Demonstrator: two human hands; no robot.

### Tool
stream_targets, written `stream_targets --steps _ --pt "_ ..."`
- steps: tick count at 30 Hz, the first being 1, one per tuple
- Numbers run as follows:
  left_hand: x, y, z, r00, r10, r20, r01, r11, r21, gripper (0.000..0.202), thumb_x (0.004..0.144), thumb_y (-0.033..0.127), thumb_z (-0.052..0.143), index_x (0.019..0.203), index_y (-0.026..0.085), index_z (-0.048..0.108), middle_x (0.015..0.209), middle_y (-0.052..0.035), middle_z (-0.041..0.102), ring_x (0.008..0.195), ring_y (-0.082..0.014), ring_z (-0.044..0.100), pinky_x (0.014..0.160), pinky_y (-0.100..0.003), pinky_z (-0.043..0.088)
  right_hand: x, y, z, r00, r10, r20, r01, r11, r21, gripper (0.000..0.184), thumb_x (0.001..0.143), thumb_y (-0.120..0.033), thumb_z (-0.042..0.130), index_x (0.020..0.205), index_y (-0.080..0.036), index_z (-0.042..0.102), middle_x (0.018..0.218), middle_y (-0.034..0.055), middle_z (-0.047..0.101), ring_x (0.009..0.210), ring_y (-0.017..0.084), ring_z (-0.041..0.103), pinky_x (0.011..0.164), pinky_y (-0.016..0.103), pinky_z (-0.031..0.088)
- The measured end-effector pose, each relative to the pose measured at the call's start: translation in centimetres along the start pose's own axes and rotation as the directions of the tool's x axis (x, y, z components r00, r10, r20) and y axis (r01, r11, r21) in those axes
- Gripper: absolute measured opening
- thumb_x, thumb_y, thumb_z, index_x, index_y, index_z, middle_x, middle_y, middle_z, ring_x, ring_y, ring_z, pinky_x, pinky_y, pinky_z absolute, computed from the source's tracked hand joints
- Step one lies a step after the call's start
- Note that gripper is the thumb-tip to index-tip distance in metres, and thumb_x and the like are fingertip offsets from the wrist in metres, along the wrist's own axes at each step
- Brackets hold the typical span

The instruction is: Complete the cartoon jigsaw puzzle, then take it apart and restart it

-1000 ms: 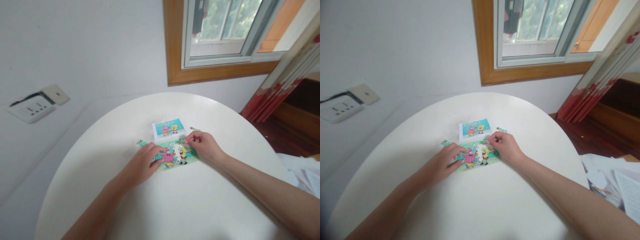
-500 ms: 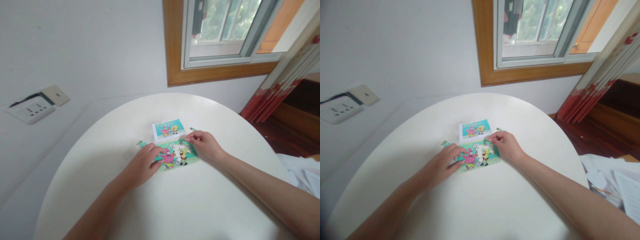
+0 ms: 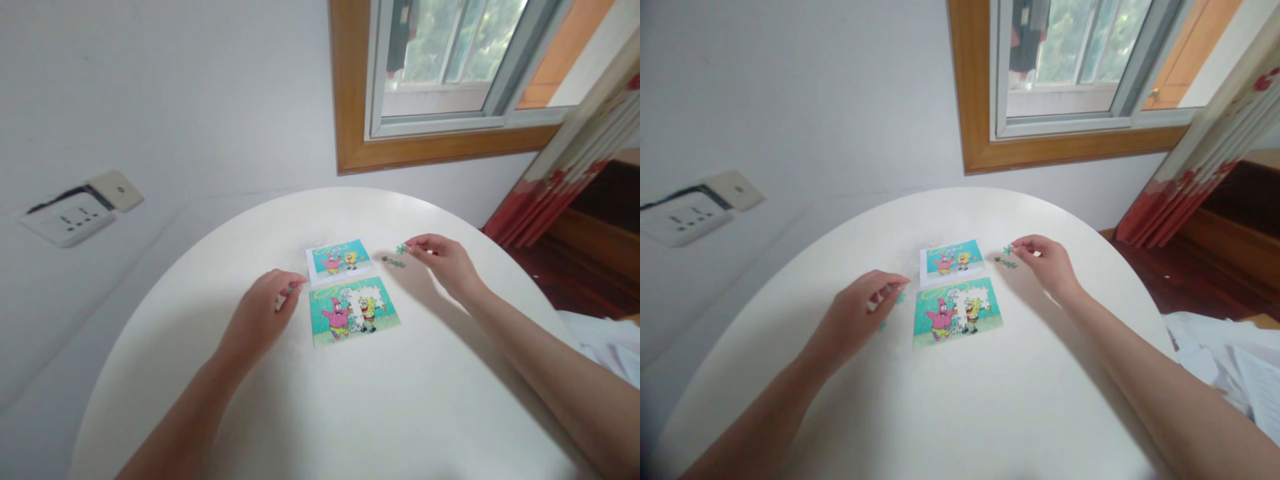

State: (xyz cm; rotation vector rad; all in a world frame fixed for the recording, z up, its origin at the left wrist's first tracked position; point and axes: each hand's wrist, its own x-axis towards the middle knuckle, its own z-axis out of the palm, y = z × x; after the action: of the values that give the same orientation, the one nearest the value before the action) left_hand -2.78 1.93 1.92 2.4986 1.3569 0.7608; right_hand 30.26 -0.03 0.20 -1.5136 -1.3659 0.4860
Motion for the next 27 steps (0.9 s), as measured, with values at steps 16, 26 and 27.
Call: stream_targets --steps 16,26,27 --pt "0.5 -3.9 -2.2 0.976 -0.159 -0.147 0.173 0.981 0.091 0.03 0.085 0.034 0.043 0.093 0.018 0.067 0.092 -0.0058 0.067 0.076 -0.0172 0.059 0.075 -0.029 0.047 0.9 2.1 -0.4 0.967 -0.056 0.247 0.173 0.857 -0.486 0.02 0.077 -0.028 0.059 0.086 -0.021 0.076 0.084 0.0048 0.071 0.069 0.016 0.06 0.064 0.026 0.043" --pt "0.3 -4.4 -3.1 0.961 -0.27 -0.055 0.275 0.952 0.134 0.034 0.079 0.036 0.043 0.093 0.018 0.068 0.088 -0.0056 0.065 0.074 -0.0185 0.059 0.075 -0.03 0.047 1.5 3.9 -0.6 0.966 -0.065 0.252 0.196 0.817 -0.542 0.03 0.083 -0.024 0.05 0.102 -0.02 0.073 0.094 0.0083 0.07 0.076 0.017 0.062 0.07 0.026 0.046" --pt "0.3 -4.4 -3.1 0.958 -0.283 -0.037 0.285 0.949 0.135 0.036 0.078 0.037 0.042 0.093 0.018 0.068 0.087 -0.0056 0.066 0.074 -0.0189 0.059 0.075 -0.03 0.048 1.5 4.0 -0.5 0.961 -0.07 0.266 0.208 0.818 -0.536 0.03 0.084 -0.025 0.05 0.102 -0.02 0.073 0.096 0.0086 0.069 0.076 0.017 0.062 0.071 0.026 0.046"
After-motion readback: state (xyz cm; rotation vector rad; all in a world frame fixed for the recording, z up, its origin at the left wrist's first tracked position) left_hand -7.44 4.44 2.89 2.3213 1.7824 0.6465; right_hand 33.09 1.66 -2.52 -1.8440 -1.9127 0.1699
